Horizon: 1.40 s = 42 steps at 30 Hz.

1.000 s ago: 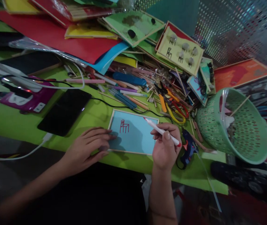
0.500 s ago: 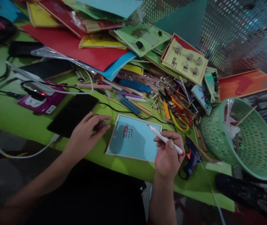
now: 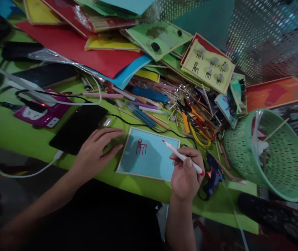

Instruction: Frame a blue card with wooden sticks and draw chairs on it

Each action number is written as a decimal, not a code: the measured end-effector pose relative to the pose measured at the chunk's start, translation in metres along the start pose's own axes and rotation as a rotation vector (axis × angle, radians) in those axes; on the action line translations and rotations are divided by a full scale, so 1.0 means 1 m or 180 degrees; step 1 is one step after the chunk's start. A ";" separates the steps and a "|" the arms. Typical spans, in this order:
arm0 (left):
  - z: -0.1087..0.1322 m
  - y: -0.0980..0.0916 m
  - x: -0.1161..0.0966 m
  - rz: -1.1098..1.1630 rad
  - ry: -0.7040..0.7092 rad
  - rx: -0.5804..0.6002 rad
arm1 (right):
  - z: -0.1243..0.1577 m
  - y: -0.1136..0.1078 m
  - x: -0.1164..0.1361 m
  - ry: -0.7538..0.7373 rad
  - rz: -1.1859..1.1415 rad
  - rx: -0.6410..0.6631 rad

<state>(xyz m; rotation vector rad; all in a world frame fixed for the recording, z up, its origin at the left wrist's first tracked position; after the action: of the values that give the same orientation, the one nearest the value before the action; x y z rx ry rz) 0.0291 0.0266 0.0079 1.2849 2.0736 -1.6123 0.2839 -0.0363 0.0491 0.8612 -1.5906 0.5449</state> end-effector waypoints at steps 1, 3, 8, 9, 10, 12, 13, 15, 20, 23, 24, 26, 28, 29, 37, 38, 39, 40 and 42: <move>0.000 0.000 0.000 0.0014 0.0082 0.0072 | 0.000 0.000 0.000 0.0019 0.0015 -0.0003; -0.001 -0.001 0.000 0.0046 0.0213 0.0186 | 0.000 0.001 0.000 0.0046 0.0042 0.0004; 0.000 0.001 0.000 -0.0101 0.0269 0.0348 | -0.002 0.001 -0.001 0.0084 0.0077 0.0035; 0.000 0.001 0.000 -0.0117 0.0260 0.0390 | -0.002 0.000 -0.002 0.0100 0.0108 0.0036; 0.001 0.001 0.000 -0.0115 0.0246 0.0424 | -0.002 0.000 -0.003 0.0118 0.0146 0.0032; 0.001 0.001 -0.001 -0.0080 0.0222 0.0479 | -0.003 -0.002 -0.005 0.0173 0.0235 0.0025; 0.001 0.000 -0.002 -0.0054 0.0226 0.0495 | -0.003 -0.003 -0.006 0.0191 0.0282 0.0026; 0.002 -0.002 -0.003 0.0030 0.0276 0.0517 | -0.004 -0.006 -0.008 0.0194 0.0355 0.0055; 0.003 -0.004 -0.007 0.0525 0.0414 0.0785 | -0.010 -0.012 -0.013 0.0320 0.0432 -0.0033; 0.002 -0.006 -0.009 0.0915 0.0505 0.0965 | -0.014 -0.013 -0.015 0.0357 0.0527 -0.0232; 0.001 -0.006 -0.009 0.1000 0.0573 0.1050 | -0.016 -0.012 -0.015 0.0353 0.0547 -0.0280; 0.001 -0.006 -0.009 0.1101 0.0772 0.1246 | -0.019 -0.011 -0.016 0.0335 0.0590 -0.0354; 0.002 -0.005 -0.010 0.1136 0.0950 0.1415 | -0.021 -0.009 -0.016 0.0330 0.0674 -0.0406; 0.004 -0.004 -0.010 0.1144 0.1008 0.1458 | -0.022 -0.009 -0.016 0.0340 0.0699 -0.0427; 0.011 0.001 -0.013 0.0888 0.1270 0.1858 | -0.019 -0.007 -0.012 0.0228 0.0664 -0.0319; 0.012 0.001 -0.013 0.0892 0.1283 0.1823 | -0.018 -0.007 -0.011 0.0191 0.0670 -0.0288; 0.012 0.002 -0.013 0.0900 0.1282 0.1799 | -0.016 -0.006 -0.011 0.0170 0.0686 -0.0254; 0.012 0.002 -0.014 0.0910 0.1283 0.1768 | -0.015 -0.005 -0.010 0.0166 0.0702 -0.0220; 0.012 0.002 -0.015 0.0889 0.1279 0.1703 | -0.014 -0.003 -0.010 0.0202 0.0699 -0.0148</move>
<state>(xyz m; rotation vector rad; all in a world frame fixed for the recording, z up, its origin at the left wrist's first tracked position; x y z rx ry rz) 0.0359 0.0088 0.0113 2.1177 1.5772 -1.9706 0.2956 -0.0253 0.0413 0.6319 -1.6432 0.6810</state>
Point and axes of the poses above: each hand's wrist, its own z-axis away from the middle knuckle, its own y-axis out of the palm, x = y × z, the point moved 1 cm from there along -z, towards the middle knuckle, and after that the axes turned 4 degrees about -x, right-handed, at the moved point
